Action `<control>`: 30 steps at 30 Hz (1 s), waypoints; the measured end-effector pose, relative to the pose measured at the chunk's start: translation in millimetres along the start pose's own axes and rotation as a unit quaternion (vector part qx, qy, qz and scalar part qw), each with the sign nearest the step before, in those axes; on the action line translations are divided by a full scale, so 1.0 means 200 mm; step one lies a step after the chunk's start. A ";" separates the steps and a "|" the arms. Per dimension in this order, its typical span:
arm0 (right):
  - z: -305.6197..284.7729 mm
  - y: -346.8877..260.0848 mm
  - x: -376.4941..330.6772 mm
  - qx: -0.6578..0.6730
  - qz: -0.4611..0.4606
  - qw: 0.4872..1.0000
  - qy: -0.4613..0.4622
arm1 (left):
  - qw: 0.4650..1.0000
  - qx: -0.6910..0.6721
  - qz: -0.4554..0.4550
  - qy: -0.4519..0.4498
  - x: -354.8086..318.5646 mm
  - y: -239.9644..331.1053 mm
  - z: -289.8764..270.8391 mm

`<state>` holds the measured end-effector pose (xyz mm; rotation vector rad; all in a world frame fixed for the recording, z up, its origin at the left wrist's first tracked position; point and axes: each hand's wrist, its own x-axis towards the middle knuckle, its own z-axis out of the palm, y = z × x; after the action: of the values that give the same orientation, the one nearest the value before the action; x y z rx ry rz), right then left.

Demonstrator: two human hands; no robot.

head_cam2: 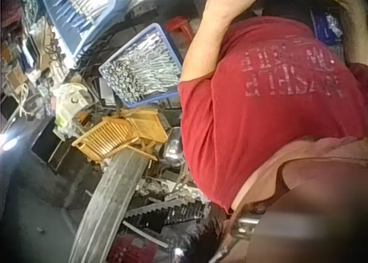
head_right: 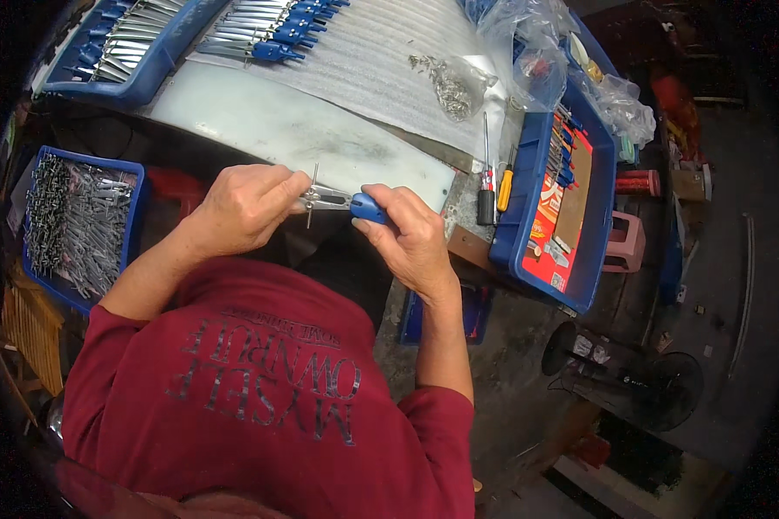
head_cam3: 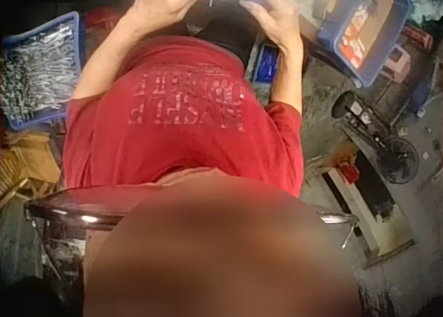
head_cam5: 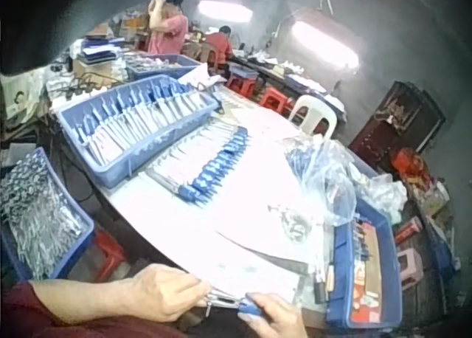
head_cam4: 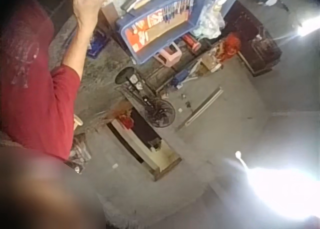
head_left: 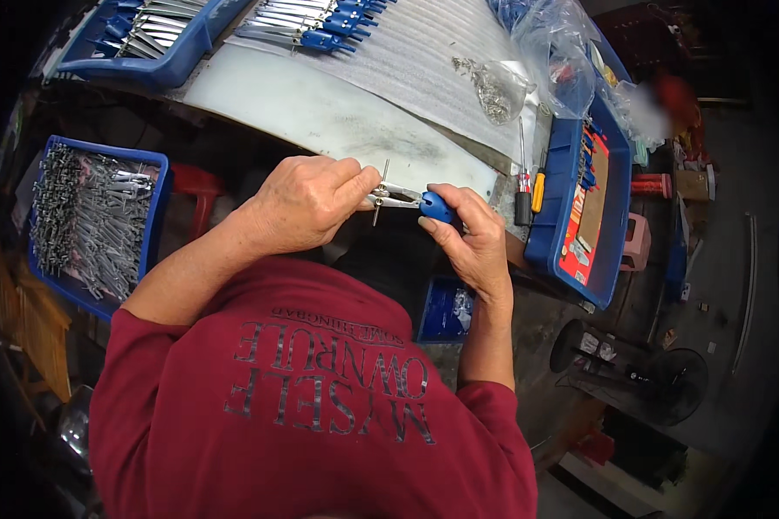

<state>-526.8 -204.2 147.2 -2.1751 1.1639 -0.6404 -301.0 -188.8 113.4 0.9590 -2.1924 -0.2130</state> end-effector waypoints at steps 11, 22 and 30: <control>0.06 -0.01 -0.01 -0.006 -0.048 0.999 -0.023 | 0.999 -0.024 -0.003 -0.023 -0.02 0.02 0.01; 0.10 -0.04 -0.02 -0.010 -0.089 0.995 -0.032 | 0.999 -0.026 0.005 -0.027 -0.05 0.04 0.02; 0.12 -0.03 -0.03 -0.040 -0.116 0.992 -0.027 | 0.999 -0.025 0.004 -0.029 -0.07 0.05 0.05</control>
<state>-510.4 -190.6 134.3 -2.4041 0.9312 -0.6376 -307.1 -174.3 102.6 0.9265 -2.2332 -0.2928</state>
